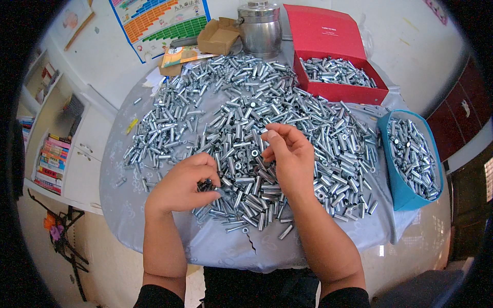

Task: The person repeatedly picks up small cylindrical metal components from a large pile on a table and joins them together by hand. The person handles the parts one at a time, fitting them into each other, and places the assembled units back onto the table. The task involves continuous manual manipulation of the metal pieces without the use of tools.

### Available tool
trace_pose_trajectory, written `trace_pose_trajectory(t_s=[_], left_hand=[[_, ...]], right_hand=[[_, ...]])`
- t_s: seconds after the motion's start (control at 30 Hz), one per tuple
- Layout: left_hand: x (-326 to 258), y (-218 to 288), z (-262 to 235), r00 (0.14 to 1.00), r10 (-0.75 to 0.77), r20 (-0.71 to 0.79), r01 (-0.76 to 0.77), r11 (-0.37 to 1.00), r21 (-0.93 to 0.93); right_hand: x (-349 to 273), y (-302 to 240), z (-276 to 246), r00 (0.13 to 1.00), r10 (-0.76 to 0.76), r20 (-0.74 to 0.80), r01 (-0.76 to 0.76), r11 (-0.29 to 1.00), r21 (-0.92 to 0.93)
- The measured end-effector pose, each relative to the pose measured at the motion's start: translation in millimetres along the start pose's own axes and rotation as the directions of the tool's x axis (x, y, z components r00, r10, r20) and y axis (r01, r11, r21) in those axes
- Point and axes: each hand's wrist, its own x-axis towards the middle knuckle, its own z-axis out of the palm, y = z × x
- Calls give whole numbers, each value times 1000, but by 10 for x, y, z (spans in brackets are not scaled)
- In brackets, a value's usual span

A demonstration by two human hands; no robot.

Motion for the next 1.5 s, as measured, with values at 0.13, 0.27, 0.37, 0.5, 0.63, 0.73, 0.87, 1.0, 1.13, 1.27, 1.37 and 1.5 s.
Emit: trace_pose_trajectory(t_s=[0.13,0.27,0.37,0.5,0.63,0.73,0.87,1.0,1.13,1.27,1.37,1.5], left_hand=[[66,70,-55,989,-123,-84,104,974,-203],[126,-27,139,922,-276,-270,23,738,-675],[180,-70,230,915,-290,-282,-29,648,-761],[230,-32,346,908,-304,-289,-45,613,-788],[246,-24,430,897,-303,-322,0,729,-685],[246,-14,462,889,-309,-338,20,764,-645],[268,54,443,880,-393,-267,73,668,-740],[274,12,417,872,-418,-256,65,617,-784],[275,-22,423,860,-430,-275,51,609,-791],[280,18,443,877,-404,-262,54,623,-780],[284,10,458,871,-415,-263,54,612,-789],[286,-14,457,860,-433,-271,48,597,-801]], right_hand=[[-17,-19,-15,999,12,45,-11,1000,-22],[-49,-47,21,991,64,116,-48,990,-134],[-68,-20,32,974,72,213,-12,962,-273],[-94,-58,42,954,99,283,4,939,-343],[-74,-63,37,951,160,263,-68,943,-326],[-77,-84,32,945,195,264,-130,961,-245],[-56,-3,5,946,165,279,-132,982,-135],[-50,74,51,950,-29,310,56,995,-81],[-108,-31,114,961,21,275,-7,999,-52],[-65,-27,5,936,158,315,-69,959,-275],[-75,-3,46,958,78,276,-29,984,-178],[-51,-49,18,957,124,262,-35,947,-320]])
